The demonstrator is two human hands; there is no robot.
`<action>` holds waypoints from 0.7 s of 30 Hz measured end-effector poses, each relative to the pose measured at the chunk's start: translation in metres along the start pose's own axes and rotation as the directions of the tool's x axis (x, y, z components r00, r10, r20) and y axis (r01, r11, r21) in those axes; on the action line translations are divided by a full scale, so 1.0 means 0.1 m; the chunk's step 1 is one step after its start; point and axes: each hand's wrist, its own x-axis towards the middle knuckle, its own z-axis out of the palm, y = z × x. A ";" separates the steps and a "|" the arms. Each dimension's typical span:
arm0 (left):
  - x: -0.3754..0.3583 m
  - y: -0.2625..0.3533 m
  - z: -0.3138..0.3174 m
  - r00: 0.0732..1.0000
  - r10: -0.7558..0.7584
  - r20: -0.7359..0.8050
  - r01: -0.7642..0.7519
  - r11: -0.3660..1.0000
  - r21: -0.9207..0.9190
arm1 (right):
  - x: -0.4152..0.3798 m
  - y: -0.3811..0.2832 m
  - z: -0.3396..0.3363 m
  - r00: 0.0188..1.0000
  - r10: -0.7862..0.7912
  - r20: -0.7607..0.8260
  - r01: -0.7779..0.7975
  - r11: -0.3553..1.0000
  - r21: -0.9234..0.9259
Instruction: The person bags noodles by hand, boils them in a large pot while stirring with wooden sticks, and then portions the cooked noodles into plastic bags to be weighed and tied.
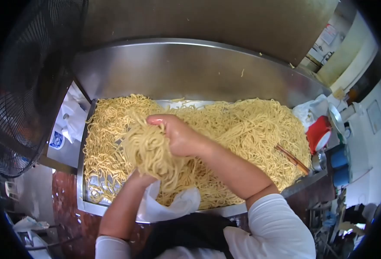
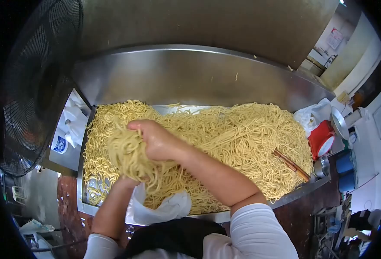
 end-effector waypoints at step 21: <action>-1.23 0.38 -0.64 0.689 -0.704 -0.172 0.471 0.254 0.845 | -0.32 0.31 -1.65 0.813 0.449 -0.370 -0.270 -0.273 -0.923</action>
